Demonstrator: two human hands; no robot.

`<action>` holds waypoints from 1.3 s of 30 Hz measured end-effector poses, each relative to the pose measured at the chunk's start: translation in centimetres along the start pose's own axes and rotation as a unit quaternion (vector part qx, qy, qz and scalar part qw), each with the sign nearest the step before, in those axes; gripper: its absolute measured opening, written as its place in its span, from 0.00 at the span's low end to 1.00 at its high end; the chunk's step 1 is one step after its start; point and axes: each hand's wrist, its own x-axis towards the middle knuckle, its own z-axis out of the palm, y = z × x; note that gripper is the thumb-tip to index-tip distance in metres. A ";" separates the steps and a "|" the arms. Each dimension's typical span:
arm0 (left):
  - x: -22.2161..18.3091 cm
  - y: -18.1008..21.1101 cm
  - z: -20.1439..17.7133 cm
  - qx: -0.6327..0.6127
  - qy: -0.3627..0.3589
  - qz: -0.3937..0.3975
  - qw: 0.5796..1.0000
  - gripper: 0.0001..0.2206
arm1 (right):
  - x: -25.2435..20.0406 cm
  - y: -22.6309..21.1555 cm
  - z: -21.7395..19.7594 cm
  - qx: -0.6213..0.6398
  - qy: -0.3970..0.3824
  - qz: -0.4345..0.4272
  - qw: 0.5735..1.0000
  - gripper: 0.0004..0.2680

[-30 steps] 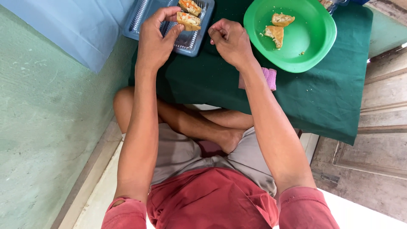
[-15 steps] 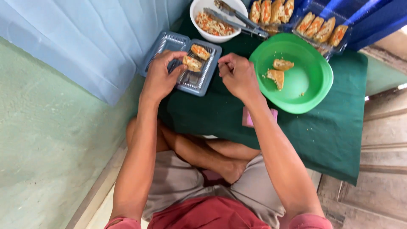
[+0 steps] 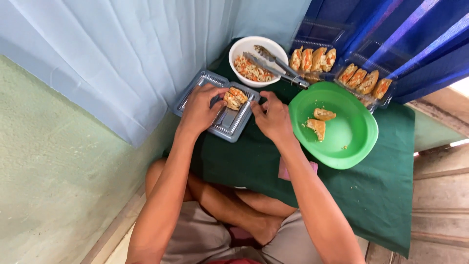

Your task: Transferring small food items from a bowl into plastic containers and onto a plate using tongs and hands.

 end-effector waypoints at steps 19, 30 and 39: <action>0.2 1.4 0.4 -0.004 -0.011 -0.017 1.000 0.15 | 1.1 0.5 0.4 -0.029 -0.041 0.043 0.998 0.20; 0.2 0.7 0.6 0.008 -0.017 -0.015 1.000 0.20 | 0.7 -0.7 -0.4 -0.027 -0.047 0.051 0.997 0.20; 0.0 3.5 -1.9 -0.053 0.089 0.025 0.994 0.06 | 0.2 -0.1 -2.4 0.017 -0.002 0.021 1.000 0.07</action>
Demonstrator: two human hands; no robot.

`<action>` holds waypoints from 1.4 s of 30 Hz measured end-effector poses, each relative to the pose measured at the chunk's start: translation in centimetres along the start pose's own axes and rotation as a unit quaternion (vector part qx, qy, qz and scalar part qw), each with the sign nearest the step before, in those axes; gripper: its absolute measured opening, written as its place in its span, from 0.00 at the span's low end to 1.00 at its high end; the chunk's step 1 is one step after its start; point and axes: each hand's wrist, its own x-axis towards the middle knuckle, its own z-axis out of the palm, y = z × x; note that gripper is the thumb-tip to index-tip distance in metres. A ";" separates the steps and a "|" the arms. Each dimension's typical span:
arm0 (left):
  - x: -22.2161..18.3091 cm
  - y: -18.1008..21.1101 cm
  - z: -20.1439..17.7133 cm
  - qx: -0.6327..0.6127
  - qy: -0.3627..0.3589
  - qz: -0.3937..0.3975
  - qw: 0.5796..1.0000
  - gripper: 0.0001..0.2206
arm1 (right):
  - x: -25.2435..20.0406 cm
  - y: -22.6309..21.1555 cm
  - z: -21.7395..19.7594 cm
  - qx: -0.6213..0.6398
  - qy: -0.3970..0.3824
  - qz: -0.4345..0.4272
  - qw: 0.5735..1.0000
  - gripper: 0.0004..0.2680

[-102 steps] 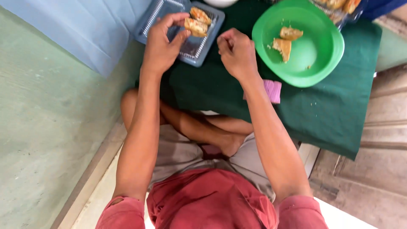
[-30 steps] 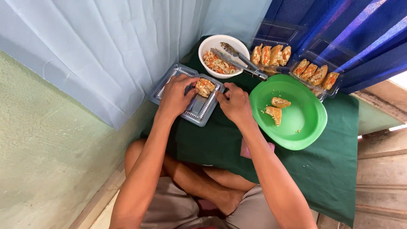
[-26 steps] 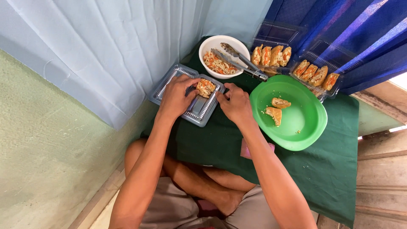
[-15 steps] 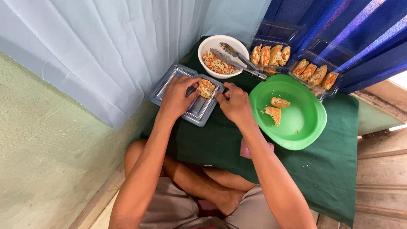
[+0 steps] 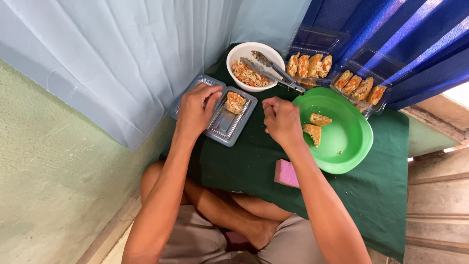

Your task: Transferring small food items from a bowl into plastic containers and onto a plate using tongs and hands.

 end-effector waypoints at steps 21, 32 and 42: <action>-4.2 -1.2 1.2 0.127 0.028 -0.121 0.984 0.14 | -0.2 1.1 1.8 -0.046 -0.048 -0.003 0.998 0.09; -1.4 6.4 4.3 -0.060 0.061 0.014 0.996 0.06 | -1.2 1.2 -1.2 0.012 0.117 -0.064 0.991 0.07; -1.1 7.9 6.9 -0.115 0.042 0.014 0.992 0.07 | -2.9 -0.6 -1.1 0.216 0.084 -0.117 0.966 0.07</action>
